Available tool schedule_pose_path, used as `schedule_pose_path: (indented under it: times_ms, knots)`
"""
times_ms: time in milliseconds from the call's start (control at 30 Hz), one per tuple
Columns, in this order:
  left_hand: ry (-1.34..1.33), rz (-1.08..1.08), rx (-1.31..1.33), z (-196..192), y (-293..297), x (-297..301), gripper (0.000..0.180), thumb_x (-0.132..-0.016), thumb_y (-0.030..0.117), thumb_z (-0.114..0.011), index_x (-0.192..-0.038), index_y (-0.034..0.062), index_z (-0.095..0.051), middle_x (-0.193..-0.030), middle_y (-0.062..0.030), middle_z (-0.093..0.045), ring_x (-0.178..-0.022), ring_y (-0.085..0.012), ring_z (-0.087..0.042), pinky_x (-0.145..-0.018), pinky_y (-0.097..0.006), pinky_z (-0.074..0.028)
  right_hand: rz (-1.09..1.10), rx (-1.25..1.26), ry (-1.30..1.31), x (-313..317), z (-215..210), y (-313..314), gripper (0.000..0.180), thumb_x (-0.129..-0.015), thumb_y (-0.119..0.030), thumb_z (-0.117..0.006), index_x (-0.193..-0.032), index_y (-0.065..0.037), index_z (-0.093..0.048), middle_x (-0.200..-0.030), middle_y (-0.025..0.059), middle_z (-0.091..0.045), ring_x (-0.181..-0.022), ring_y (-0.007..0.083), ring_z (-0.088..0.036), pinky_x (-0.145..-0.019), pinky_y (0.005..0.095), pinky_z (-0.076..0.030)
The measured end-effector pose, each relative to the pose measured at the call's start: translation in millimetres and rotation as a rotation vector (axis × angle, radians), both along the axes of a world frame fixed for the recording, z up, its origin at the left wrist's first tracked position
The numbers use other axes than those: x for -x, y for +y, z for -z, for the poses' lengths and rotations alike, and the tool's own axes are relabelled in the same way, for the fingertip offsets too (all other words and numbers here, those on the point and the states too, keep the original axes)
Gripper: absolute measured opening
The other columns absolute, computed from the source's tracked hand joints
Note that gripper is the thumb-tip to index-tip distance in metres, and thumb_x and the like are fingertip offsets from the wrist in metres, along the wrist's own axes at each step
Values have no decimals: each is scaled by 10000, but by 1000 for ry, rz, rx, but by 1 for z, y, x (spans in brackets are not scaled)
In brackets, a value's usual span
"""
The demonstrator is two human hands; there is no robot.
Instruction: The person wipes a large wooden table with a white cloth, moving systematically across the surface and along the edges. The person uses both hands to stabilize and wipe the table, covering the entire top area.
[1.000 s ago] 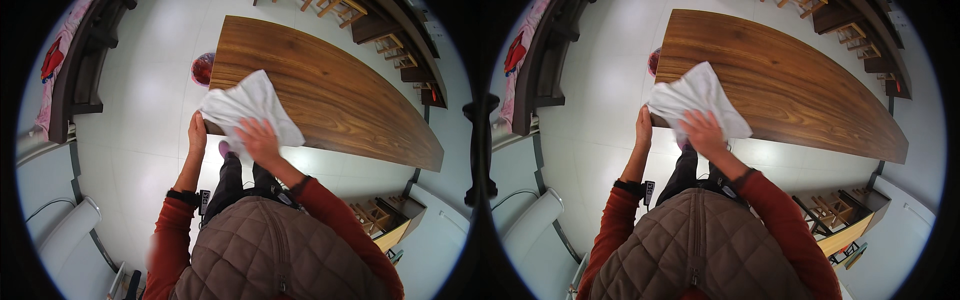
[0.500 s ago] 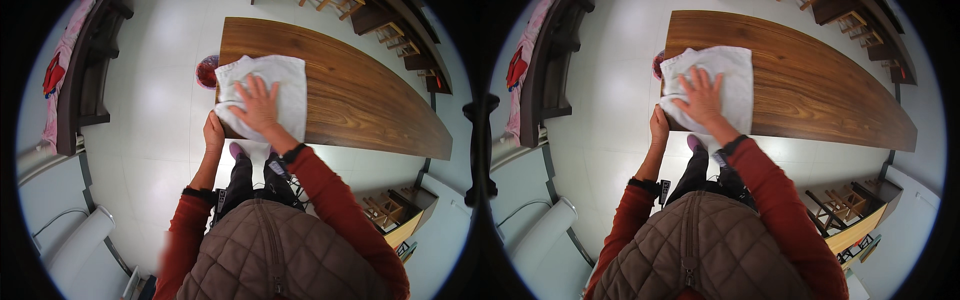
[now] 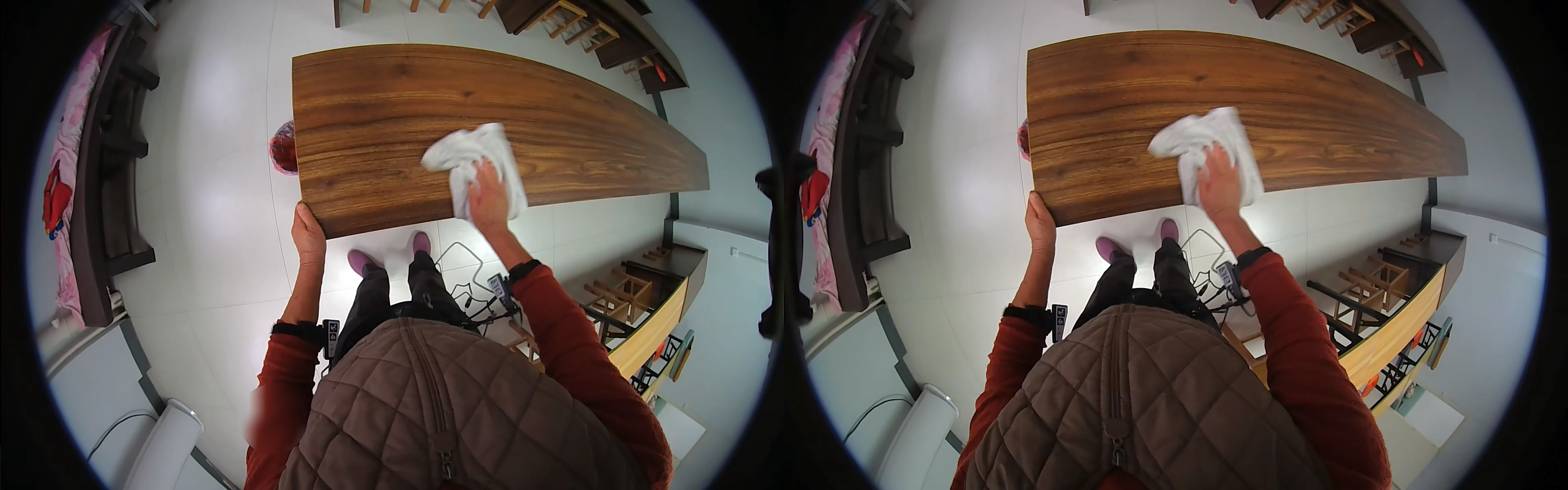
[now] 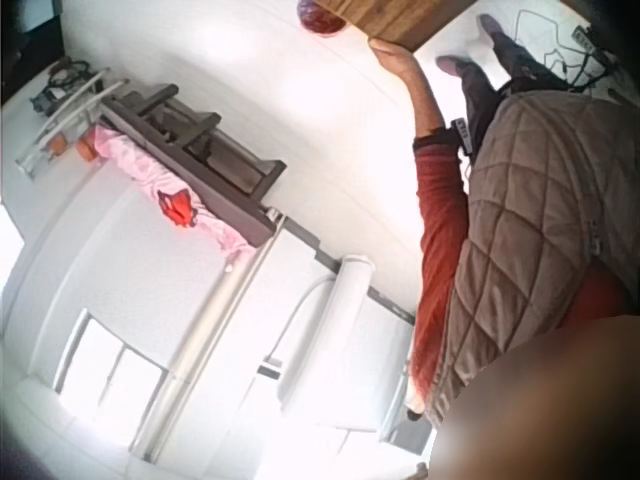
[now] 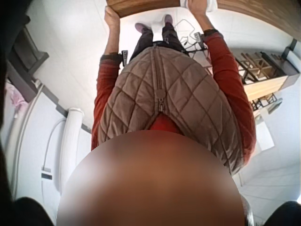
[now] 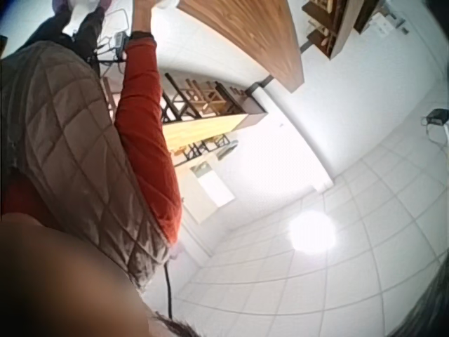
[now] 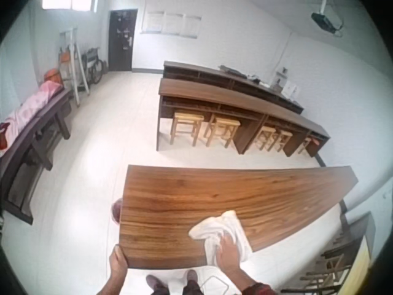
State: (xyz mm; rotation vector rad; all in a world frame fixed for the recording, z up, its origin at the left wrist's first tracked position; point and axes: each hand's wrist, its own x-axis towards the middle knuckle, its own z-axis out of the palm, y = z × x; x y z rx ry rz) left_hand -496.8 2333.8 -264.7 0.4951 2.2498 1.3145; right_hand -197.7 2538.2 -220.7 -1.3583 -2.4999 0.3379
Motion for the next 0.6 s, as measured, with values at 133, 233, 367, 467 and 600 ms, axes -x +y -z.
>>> schedule_pose_path:
  times_ms: [133,233,367,467,600]
  knots:
    - [-9,30,7,-1,1,6,505,-1056,399,-312,-1268,9,-554,-1130,-206,-636,-1056,-309,-602,-932,-358,-457,133,13,29,42,14,15,428,-976,-304,-480,-1342,-89,-534,-1501,130,-414,-1387,335,-372,-1115,645,-179]
    - [273,33,28,-12,4,15,434,-1037,288,-386,-1350,2,-476,-1267,-215,-558,-1177,-342,-541,-1003,-381,-425,28,-140,-55,102,18,2,460,-961,-335,-506,-1354,-98,-529,-1485,102,-438,-1370,321,-386,-1111,637,-180]
    - [520,140,17,-30,9,11,495,-971,115,-475,-1431,-17,-348,-1421,-230,-414,-1320,-400,-398,-1093,-431,-350,-271,-103,14,112,7,-49,509,-921,-364,-566,-1366,-122,-523,-1491,106,-417,-1347,310,-404,-1121,573,-234]
    - [609,255,17,-37,13,-9,500,-979,136,-470,-1441,-2,-339,-1454,-218,-386,-1341,-387,-382,-1129,-456,-296,-420,-52,44,67,5,-66,542,-896,-346,-605,-1377,-116,-509,-1478,120,-428,-1351,315,-402,-1118,490,-286]
    - [688,244,145,-37,19,-23,482,-1002,196,-446,-1441,19,-355,-1468,-198,-388,-1364,-364,-364,-1169,-491,-210,-231,88,33,-23,7,-33,519,-902,-282,-593,-1376,-88,-505,-1477,161,-418,-1364,331,-387,-1120,508,-269]
